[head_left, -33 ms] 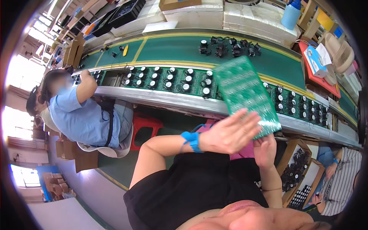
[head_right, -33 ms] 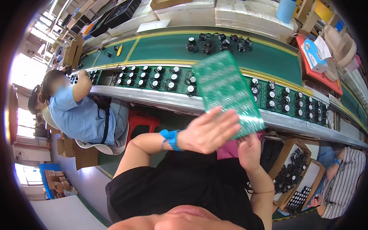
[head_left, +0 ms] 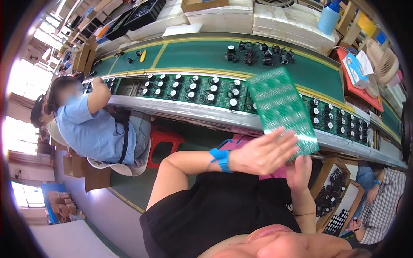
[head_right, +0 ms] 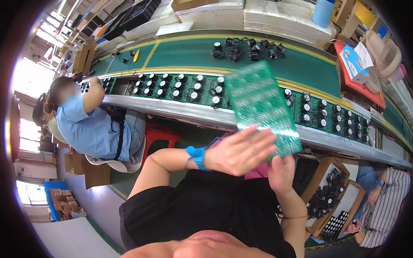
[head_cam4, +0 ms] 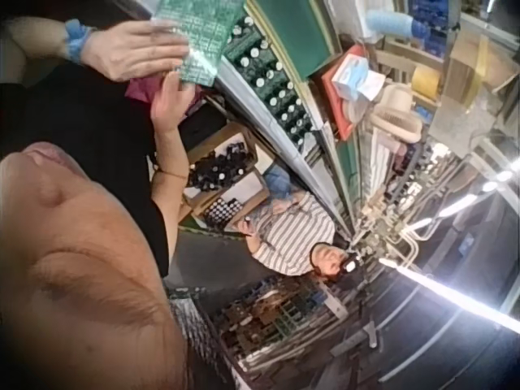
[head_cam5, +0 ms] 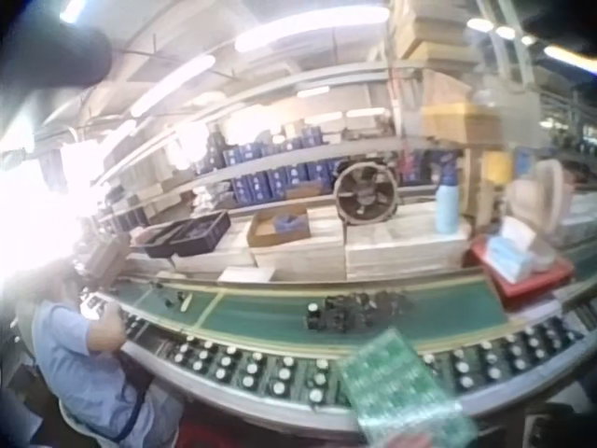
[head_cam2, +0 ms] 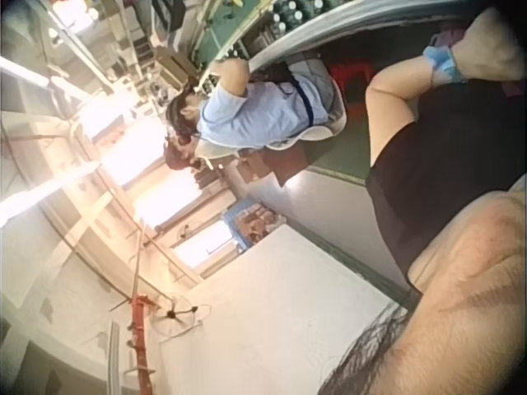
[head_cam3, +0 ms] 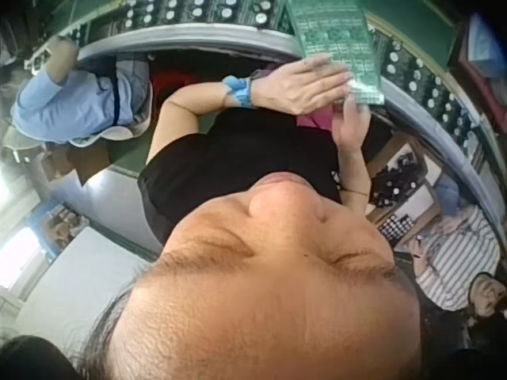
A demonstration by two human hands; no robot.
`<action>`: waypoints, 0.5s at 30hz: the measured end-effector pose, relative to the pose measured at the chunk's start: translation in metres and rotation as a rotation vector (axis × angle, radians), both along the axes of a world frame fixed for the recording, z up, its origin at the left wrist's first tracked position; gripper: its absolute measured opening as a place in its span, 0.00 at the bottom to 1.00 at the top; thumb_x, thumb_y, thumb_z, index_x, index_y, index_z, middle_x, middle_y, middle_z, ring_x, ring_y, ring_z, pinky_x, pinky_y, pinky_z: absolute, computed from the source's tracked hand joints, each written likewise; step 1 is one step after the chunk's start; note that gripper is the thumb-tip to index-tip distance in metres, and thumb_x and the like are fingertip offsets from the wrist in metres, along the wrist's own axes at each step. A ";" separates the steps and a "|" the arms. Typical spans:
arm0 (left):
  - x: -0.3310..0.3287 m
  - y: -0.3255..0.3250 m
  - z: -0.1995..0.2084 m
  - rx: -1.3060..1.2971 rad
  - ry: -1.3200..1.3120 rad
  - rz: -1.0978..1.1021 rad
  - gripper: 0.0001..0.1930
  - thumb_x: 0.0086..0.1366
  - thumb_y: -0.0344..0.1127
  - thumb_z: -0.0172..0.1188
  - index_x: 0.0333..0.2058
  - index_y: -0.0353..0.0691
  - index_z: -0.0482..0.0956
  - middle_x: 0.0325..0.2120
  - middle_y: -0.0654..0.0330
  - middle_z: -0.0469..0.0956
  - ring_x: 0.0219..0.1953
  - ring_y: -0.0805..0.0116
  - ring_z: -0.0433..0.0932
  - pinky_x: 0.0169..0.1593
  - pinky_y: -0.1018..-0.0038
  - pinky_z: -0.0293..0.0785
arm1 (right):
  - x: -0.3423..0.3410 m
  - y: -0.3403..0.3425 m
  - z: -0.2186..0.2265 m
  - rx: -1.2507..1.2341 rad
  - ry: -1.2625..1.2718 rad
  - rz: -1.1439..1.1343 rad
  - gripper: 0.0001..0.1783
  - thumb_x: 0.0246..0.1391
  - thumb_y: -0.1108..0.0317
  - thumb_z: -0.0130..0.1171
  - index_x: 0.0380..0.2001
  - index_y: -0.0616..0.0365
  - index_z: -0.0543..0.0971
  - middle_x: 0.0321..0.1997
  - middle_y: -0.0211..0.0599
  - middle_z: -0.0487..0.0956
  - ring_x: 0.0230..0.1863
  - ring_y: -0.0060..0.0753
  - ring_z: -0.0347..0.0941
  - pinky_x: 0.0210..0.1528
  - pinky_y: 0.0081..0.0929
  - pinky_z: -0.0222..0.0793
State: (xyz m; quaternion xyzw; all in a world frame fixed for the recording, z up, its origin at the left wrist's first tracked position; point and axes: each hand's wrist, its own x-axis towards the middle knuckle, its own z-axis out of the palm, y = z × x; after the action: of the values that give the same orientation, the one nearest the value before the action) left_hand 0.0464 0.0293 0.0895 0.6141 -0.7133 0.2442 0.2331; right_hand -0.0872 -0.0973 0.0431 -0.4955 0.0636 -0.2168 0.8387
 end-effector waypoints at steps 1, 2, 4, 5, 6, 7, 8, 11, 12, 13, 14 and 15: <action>-0.006 -0.005 -0.005 0.002 -0.004 0.012 0.20 0.58 0.31 0.53 0.49 0.27 0.72 0.49 0.42 0.72 0.54 0.53 0.72 0.61 0.55 0.60 | -0.001 -0.001 0.009 0.021 0.008 -0.011 0.25 0.63 0.64 0.42 0.59 0.66 0.59 0.60 0.44 0.66 0.61 0.36 0.61 0.61 0.34 0.58; -0.010 -0.007 -0.009 0.006 -0.024 0.003 0.21 0.59 0.34 0.53 0.49 0.29 0.72 0.50 0.42 0.72 0.55 0.53 0.71 0.61 0.55 0.59 | -0.004 -0.001 0.004 0.025 0.006 0.002 0.25 0.63 0.64 0.42 0.59 0.66 0.59 0.60 0.44 0.66 0.61 0.36 0.61 0.61 0.34 0.58; -0.010 -0.009 -0.010 0.005 -0.045 -0.002 0.21 0.60 0.37 0.52 0.50 0.31 0.72 0.50 0.43 0.72 0.55 0.53 0.71 0.62 0.56 0.58 | -0.012 -0.009 -0.006 -0.015 0.056 -0.176 0.22 0.63 0.67 0.39 0.57 0.66 0.61 0.59 0.43 0.66 0.60 0.36 0.63 0.60 0.34 0.60; -0.008 -0.008 -0.010 -0.021 0.043 -0.079 0.22 0.59 0.38 0.55 0.51 0.33 0.72 0.51 0.45 0.71 0.56 0.53 0.70 0.62 0.56 0.58 | -0.014 -0.014 -0.008 0.088 0.035 -0.225 0.21 0.63 0.68 0.39 0.57 0.66 0.62 0.58 0.43 0.67 0.58 0.36 0.64 0.59 0.35 0.61; -0.008 -0.008 -0.010 -0.046 0.134 -0.155 0.24 0.57 0.40 0.57 0.51 0.36 0.72 0.51 0.47 0.71 0.57 0.53 0.69 0.62 0.56 0.57 | -0.015 -0.020 -0.005 0.099 0.023 -0.276 0.21 0.63 0.68 0.39 0.56 0.66 0.62 0.57 0.44 0.68 0.56 0.37 0.66 0.57 0.35 0.63; -0.009 -0.004 -0.021 -0.093 0.212 -0.150 0.26 0.56 0.39 0.57 0.54 0.39 0.68 0.52 0.48 0.70 0.59 0.52 0.66 0.64 0.54 0.53 | -0.016 -0.027 -0.001 0.121 -0.012 -0.321 0.21 0.63 0.67 0.39 0.56 0.66 0.62 0.56 0.44 0.68 0.55 0.37 0.67 0.57 0.35 0.63; -0.006 0.005 -0.026 -0.122 0.227 -0.093 0.26 0.53 0.39 0.63 0.51 0.38 0.70 0.47 0.50 0.73 0.52 0.57 0.72 0.58 0.59 0.63 | -0.017 -0.032 0.003 0.142 -0.046 -0.368 0.21 0.63 0.67 0.39 0.56 0.66 0.63 0.55 0.44 0.69 0.54 0.37 0.67 0.56 0.35 0.64; 0.009 0.029 -0.042 -0.144 0.215 0.138 0.15 0.50 0.33 0.64 0.38 0.40 0.73 0.36 0.58 0.75 0.36 0.64 0.73 0.38 0.70 0.67 | -0.022 -0.045 0.003 0.120 -0.054 -0.467 0.20 0.63 0.67 0.41 0.55 0.66 0.64 0.54 0.42 0.70 0.53 0.35 0.68 0.54 0.35 0.65; 0.017 0.035 -0.048 -0.157 0.208 0.211 0.12 0.50 0.31 0.64 0.33 0.41 0.73 0.32 0.61 0.75 0.31 0.66 0.72 0.31 0.73 0.65 | -0.024 -0.049 -0.001 0.108 -0.063 -0.501 0.20 0.63 0.67 0.41 0.55 0.66 0.64 0.54 0.42 0.70 0.53 0.34 0.68 0.54 0.36 0.65; 0.024 0.039 -0.056 -0.162 0.230 0.249 0.13 0.49 0.29 0.64 0.34 0.41 0.72 0.32 0.60 0.76 0.31 0.65 0.73 0.31 0.71 0.66 | -0.027 -0.052 -0.005 0.115 -0.088 -0.477 0.19 0.63 0.67 0.42 0.54 0.65 0.65 0.53 0.41 0.71 0.52 0.34 0.69 0.54 0.35 0.65; 0.031 0.042 -0.062 -0.166 0.251 0.288 0.15 0.48 0.26 0.64 0.35 0.41 0.72 0.32 0.60 0.77 0.30 0.63 0.74 0.31 0.69 0.68 | -0.030 -0.053 -0.006 0.116 -0.086 -0.473 0.19 0.63 0.67 0.42 0.54 0.65 0.65 0.53 0.41 0.71 0.52 0.34 0.69 0.54 0.35 0.65; 0.041 0.045 -0.062 -0.223 0.236 0.316 0.15 0.48 0.25 0.63 0.35 0.40 0.71 0.32 0.60 0.77 0.30 0.62 0.74 0.30 0.69 0.67 | -0.030 -0.054 -0.008 0.132 -0.068 -0.486 0.19 0.63 0.67 0.42 0.54 0.65 0.65 0.53 0.41 0.71 0.52 0.34 0.69 0.54 0.35 0.65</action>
State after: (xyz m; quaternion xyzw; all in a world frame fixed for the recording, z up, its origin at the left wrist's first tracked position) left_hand 0.0872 0.0746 0.0275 0.7130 -0.5446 0.2815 0.3403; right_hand -0.1167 -0.1509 0.0351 -0.4021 0.1664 -0.4238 0.7944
